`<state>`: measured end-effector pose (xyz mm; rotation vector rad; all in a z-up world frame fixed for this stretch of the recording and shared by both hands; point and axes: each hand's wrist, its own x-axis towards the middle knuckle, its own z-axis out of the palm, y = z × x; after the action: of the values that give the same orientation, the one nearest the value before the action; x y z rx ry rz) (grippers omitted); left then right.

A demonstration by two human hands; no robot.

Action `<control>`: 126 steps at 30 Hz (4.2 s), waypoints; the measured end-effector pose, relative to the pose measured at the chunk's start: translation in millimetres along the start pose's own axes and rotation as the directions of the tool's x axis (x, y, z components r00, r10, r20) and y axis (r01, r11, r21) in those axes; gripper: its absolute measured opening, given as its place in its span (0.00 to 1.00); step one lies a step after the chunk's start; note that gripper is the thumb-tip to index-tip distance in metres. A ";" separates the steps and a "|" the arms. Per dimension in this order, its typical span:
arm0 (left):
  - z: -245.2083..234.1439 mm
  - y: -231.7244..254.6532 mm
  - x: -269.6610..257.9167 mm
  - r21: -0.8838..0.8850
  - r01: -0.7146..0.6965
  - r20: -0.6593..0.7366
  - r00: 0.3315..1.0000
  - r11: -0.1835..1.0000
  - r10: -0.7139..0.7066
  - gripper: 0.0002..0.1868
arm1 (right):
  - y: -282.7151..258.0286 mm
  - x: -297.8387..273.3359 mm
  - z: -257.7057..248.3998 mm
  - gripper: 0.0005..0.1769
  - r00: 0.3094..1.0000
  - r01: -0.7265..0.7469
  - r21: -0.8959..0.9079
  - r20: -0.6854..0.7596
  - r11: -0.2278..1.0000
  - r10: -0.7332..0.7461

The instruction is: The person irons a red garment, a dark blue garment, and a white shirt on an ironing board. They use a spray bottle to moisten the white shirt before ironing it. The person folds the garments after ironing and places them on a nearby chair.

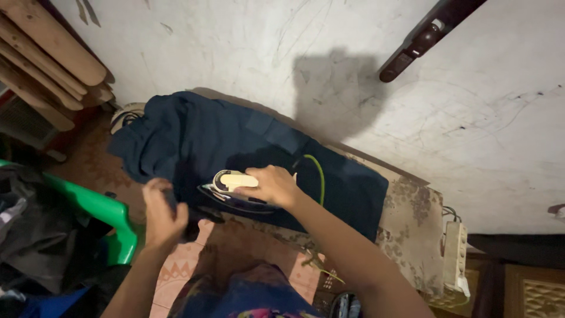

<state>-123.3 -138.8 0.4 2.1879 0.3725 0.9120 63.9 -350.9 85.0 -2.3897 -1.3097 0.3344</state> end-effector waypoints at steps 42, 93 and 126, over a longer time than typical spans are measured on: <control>126.6 16.9 -39.3 0.415 -0.187 0.361 0.932 0.890 0.027 0.44 | 128.1 -169.2 -43.8 0.30 0.913 -0.405 -0.142 -0.120 0.903 0.390; 12.7 -204.2 219.5 0.453 0.250 0.139 0.928 0.856 -0.345 0.17 | -44.6 202.3 32.7 0.32 0.929 -0.353 0.086 -0.085 0.932 0.360; 174.0 78.0 -46.7 0.304 -0.413 0.533 0.821 0.859 0.206 0.35 | 278.5 -375.8 -69.0 0.14 0.361 0.054 0.763 -0.617 0.644 0.700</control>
<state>-34.2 -305.9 -51.4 2.8306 -0.0668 0.4286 99.2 -819.1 29.5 -1.6348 -0.0343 -0.3264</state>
